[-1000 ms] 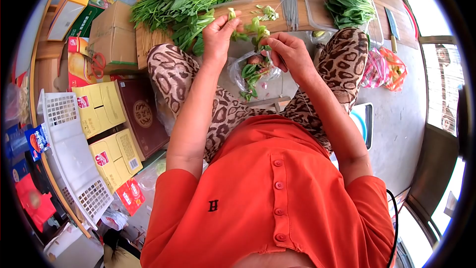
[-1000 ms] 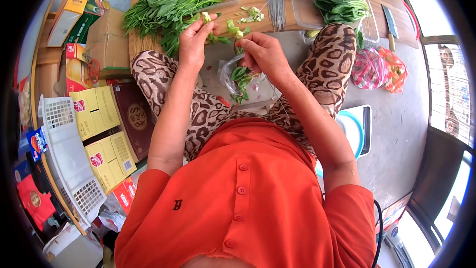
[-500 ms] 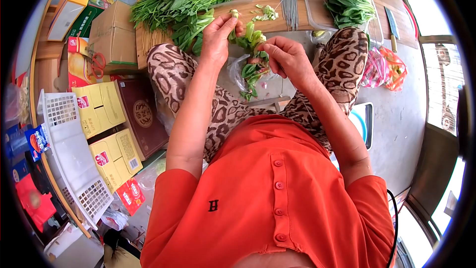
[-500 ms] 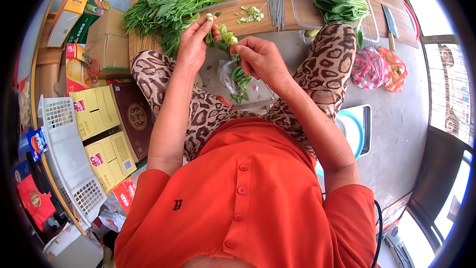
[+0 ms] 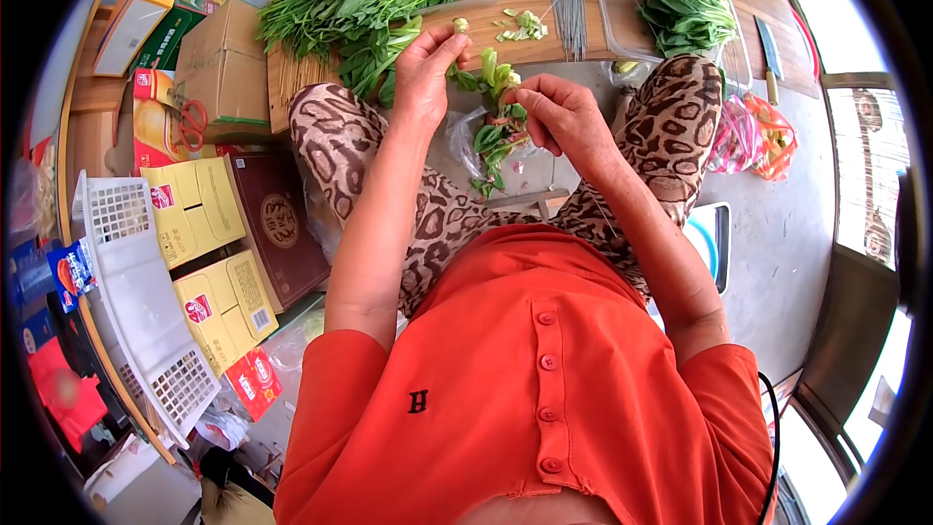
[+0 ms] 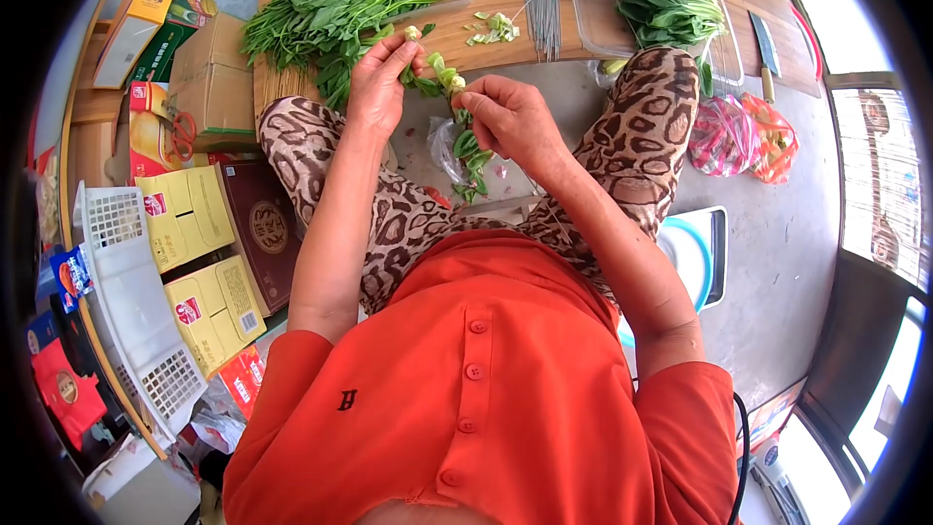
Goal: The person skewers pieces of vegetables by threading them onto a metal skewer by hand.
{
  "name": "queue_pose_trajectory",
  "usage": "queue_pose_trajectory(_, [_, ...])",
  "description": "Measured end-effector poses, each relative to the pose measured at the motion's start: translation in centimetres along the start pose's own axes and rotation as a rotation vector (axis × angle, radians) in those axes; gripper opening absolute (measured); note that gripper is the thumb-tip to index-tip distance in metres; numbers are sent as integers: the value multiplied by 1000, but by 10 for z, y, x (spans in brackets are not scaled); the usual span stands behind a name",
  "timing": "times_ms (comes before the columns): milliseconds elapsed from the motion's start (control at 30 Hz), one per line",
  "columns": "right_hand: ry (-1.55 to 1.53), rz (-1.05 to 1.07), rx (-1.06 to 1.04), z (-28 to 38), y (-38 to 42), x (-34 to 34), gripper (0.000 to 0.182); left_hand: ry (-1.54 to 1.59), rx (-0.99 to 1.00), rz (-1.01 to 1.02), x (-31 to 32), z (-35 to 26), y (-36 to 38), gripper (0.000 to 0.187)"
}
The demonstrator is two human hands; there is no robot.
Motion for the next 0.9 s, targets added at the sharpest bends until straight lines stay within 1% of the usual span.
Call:
queue_pose_trajectory(267, [2, 7, 14, -2, 1, -2, 17, -82, 40, -35, -5, -3, -2, 17])
queue_pose_trajectory(467, [3, 14, 16, 0, 2, -3, 17, -126, 52, -16, -4, -6, -2, 18])
queue_pose_trajectory(600, [5, 14, 22, 0, 3, -4, 17, -107, 68, -34, -5, -8, -3, 17])
queue_pose_trajectory(900, [40, 28, 23, 2, 3, -3, 20, -237, 106, -17, 1, -19, 1, 17])
Point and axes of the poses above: each hand's wrist, its own y-axis away from the middle knuckle, its own x-axis out of the palm, z = x × y, the point moved 9 cm from there along -y, towards the middle knuckle, and after that the axes turned 12 degrees about y, right-handed, at the moved point
